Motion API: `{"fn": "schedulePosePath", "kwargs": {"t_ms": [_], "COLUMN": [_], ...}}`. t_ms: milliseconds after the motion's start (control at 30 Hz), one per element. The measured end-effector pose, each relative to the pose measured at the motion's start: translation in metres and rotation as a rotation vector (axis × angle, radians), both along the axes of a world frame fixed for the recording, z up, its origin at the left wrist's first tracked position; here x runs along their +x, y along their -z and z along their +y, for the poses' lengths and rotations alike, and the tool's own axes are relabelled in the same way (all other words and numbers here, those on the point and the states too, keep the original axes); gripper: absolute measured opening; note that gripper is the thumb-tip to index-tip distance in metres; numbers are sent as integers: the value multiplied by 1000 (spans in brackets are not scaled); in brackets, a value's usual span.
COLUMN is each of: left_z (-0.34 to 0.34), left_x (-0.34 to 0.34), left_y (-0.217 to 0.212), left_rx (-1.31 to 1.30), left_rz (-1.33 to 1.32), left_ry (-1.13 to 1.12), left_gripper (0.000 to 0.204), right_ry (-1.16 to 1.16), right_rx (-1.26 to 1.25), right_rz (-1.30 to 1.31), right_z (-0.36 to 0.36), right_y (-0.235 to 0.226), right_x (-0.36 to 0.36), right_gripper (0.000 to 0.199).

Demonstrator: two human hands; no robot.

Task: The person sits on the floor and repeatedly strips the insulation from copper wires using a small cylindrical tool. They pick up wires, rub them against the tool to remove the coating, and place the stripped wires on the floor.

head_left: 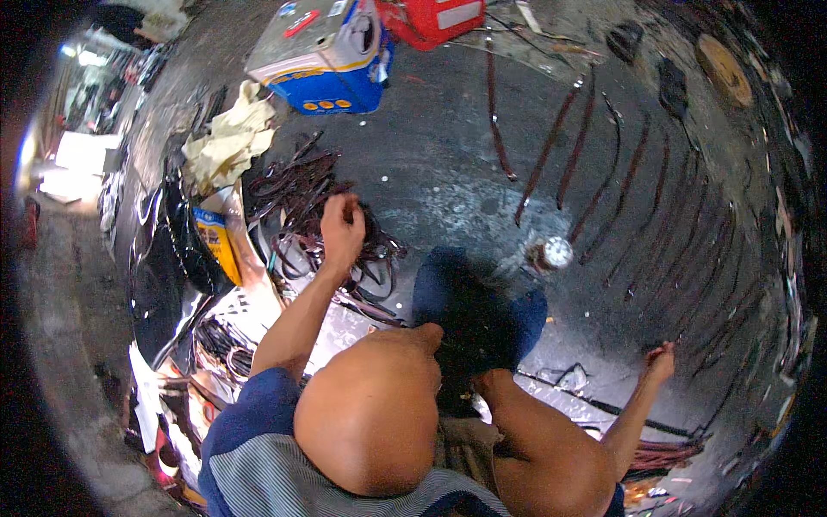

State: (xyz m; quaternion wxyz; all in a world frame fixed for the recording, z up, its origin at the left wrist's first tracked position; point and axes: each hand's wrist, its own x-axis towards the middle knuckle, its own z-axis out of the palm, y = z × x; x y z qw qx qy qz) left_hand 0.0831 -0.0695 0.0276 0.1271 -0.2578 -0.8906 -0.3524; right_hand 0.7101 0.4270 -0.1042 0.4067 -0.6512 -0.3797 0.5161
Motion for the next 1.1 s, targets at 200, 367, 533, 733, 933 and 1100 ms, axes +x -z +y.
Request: {"fn": "schedulePosePath", "kwargs": {"t_ms": [200, 367, 533, 733, 933, 1100], "left_z": [-12, -16, -31, -56, -31, -50], "left_x": [-99, -135, -119, -105, -83, -79], "left_y": [16, 30, 17, 36, 15, 13], "left_rx": [-461, -752, -526, -176, -272, -246], "left_rz": [-3, -294, -328, -245, -535, -468], "left_ry": [-299, -384, -230, -198, 32, 103], "left_gripper": [27, 40, 32, 27, 26, 30], "right_ry": [-319, -473, -646, -960, -1127, -1030], "right_rx": [-63, -123, -79, 297, 478, 611], "right_rz": [13, -81, -105, -296, -412, -450], "right_z": [-101, -140, -149, -146, -176, -179], "right_y": [-48, -64, -85, -95, -131, -118], "right_x": [-140, -204, -246, -290, -345, -353], "right_gripper": [18, 17, 17, 47, 87, 62]}}
